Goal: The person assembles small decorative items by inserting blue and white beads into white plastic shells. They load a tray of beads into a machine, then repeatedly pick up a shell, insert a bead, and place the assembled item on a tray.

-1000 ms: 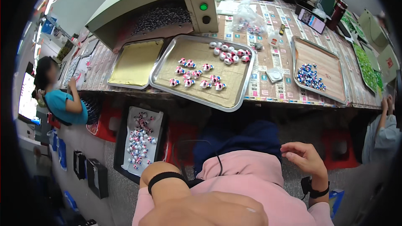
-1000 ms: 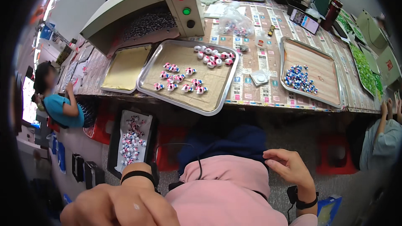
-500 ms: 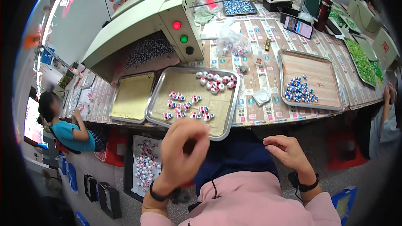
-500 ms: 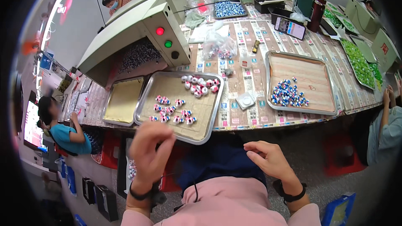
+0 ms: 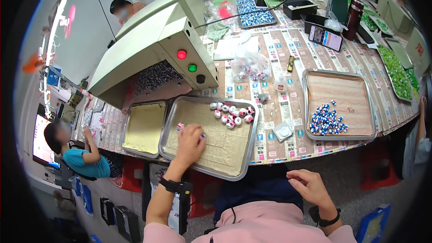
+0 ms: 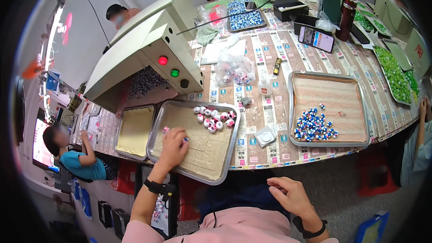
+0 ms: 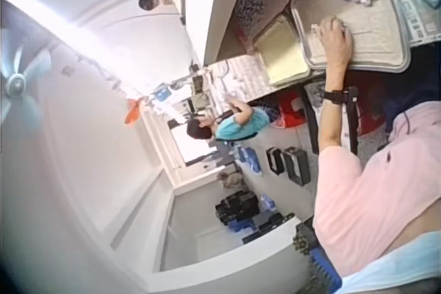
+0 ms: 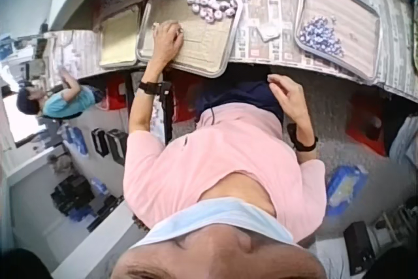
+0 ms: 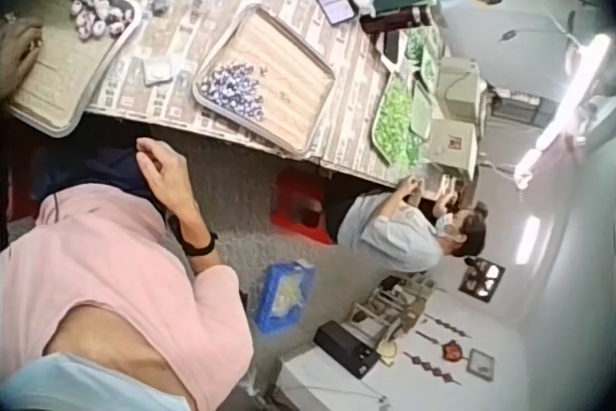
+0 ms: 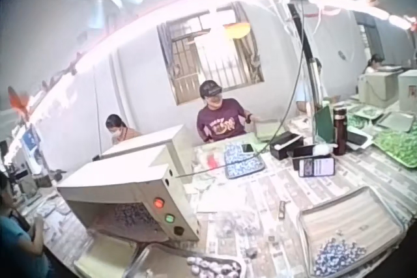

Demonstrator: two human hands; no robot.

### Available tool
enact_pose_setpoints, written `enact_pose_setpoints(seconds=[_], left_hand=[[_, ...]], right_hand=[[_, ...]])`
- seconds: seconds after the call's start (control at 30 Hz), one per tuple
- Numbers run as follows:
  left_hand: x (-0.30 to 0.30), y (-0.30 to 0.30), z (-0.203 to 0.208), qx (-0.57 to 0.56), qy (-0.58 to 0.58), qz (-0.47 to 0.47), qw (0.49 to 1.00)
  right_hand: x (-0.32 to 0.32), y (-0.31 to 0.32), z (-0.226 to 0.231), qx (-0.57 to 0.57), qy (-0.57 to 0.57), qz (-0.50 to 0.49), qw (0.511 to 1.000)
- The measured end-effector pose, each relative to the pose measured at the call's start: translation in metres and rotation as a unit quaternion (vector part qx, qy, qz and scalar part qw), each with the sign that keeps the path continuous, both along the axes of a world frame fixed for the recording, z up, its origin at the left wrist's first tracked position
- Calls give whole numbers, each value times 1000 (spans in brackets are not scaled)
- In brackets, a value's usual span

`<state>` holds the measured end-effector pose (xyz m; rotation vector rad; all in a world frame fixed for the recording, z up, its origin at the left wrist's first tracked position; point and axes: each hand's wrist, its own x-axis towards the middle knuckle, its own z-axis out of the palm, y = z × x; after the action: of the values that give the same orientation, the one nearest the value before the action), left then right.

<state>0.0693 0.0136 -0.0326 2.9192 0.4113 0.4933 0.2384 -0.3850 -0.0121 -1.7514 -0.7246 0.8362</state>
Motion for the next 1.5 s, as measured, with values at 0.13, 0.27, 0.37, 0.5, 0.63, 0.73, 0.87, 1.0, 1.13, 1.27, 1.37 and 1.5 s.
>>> enact_pose_setpoints(seconds=[0.13,0.27,0.37,0.5,0.63,0.73,0.87,1.0,1.13,1.27,1.37,1.5], left_hand=[[4,20,7,65,5,81,995],[46,3,13,53,-6,94,994],[77,10,-8,-102,-91,4,991],[96,12,-10,-141,-64,-42,987],[86,-15,11,-218,-15,-28,975],[74,-39,17,-233,-29,-27,972],[60,-49,12,-192,-43,-37,980],[53,-63,16,-307,-65,16,949],[41,-70,8,-457,-128,47,879],[38,-78,15,-523,-154,71,835],[38,-77,12,-522,-175,74,831],[35,-91,13,-575,-192,69,792]], right_hand=[[4,4,3,-4,-8,0,1000],[15,11,11,16,-31,-33,999],[28,15,25,35,-107,-29,993],[53,8,41,25,-215,-147,965],[93,-1,21,-3,-355,-202,913],[114,10,10,-13,-414,-184,891],[131,34,-7,-29,-442,-145,885],[140,54,-11,-105,-450,-107,880],[139,61,-7,-182,-447,-93,871],[142,57,-9,-186,-452,-94,867],[140,58,-12,-193,-472,-110,853],[145,57,-10,-137,-484,-116,856]])
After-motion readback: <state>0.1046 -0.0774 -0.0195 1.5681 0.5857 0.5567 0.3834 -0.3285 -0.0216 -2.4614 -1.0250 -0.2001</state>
